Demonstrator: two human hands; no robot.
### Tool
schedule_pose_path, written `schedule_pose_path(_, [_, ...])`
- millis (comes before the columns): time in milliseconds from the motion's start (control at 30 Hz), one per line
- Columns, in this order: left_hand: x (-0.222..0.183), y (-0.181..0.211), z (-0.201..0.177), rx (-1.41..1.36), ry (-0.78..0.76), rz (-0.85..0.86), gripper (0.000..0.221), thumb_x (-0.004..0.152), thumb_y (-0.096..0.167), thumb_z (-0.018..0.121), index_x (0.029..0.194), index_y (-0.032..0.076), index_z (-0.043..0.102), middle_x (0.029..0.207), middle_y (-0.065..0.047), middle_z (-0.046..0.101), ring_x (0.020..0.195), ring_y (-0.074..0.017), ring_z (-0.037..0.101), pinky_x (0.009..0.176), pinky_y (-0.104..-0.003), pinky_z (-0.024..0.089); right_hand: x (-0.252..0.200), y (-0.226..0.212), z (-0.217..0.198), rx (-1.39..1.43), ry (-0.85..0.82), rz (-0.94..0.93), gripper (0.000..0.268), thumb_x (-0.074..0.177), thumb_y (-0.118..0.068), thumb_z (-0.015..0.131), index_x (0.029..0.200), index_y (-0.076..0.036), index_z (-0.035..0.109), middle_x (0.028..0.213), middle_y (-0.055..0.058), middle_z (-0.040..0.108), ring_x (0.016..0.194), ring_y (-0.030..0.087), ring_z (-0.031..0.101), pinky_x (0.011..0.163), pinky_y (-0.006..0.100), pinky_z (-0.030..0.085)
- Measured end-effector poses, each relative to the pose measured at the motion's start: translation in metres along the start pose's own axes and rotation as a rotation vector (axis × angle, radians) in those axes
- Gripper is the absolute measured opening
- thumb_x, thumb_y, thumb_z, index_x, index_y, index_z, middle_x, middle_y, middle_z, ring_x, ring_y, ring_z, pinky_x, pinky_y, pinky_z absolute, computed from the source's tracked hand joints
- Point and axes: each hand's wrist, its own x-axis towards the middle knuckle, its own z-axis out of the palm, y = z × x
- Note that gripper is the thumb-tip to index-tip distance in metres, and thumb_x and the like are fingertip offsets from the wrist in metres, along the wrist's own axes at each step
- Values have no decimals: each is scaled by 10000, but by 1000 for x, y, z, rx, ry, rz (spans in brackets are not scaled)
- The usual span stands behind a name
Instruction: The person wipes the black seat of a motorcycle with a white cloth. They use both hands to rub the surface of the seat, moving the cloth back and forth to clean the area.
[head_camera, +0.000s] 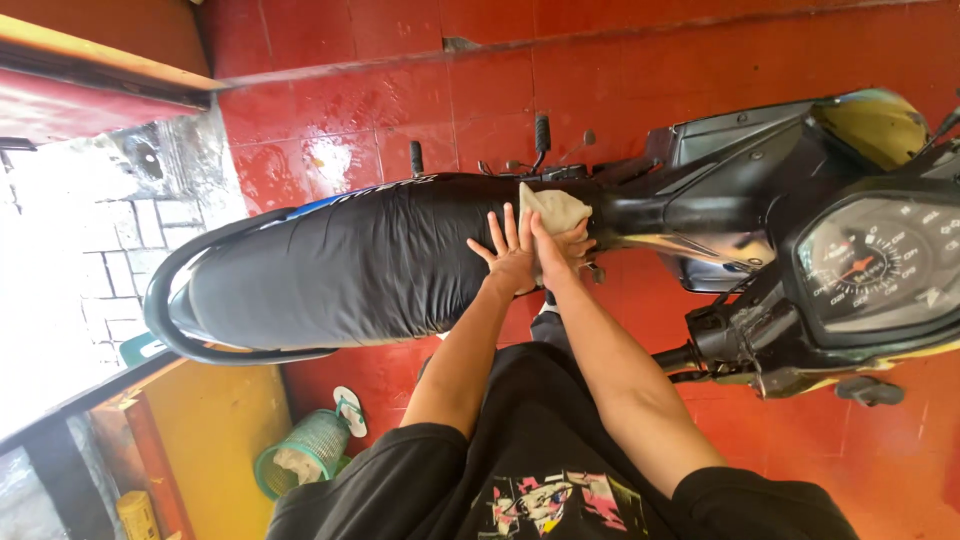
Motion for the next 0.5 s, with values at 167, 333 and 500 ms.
schedule_pose_path(167, [-2,-5,8,-14,91,29,1475,698,82,877,1576,217,-300,1613,-171,-377,1442,-480,-366,1005,-875,-159,45,29,15,100,31,9,732,965,-843,308,1560,-425,219,1655,125,107,1508,487,126,1175,721,154])
schedule_pose_path(333, [-3,-4,0,28,90,-11,1464,704,140,891,1584,212,-277,1629,-165,-349,1462,-468,-340,1029,-862,-160,90,35,23,106,285,134,623,1011,-690,151,1330,-322,539,1418,46,477,1376,370,402,1090,732,279])
schedule_pose_path(500, [-4,1,7,-18,27,-12,1477,703,131,893,1570,219,-300,1620,-180,-354,1459,-484,-330,1016,-884,-133,77,23,36,139,839,205,389,963,-498,433,1073,-213,674,1106,85,683,1217,332,551,896,620,443])
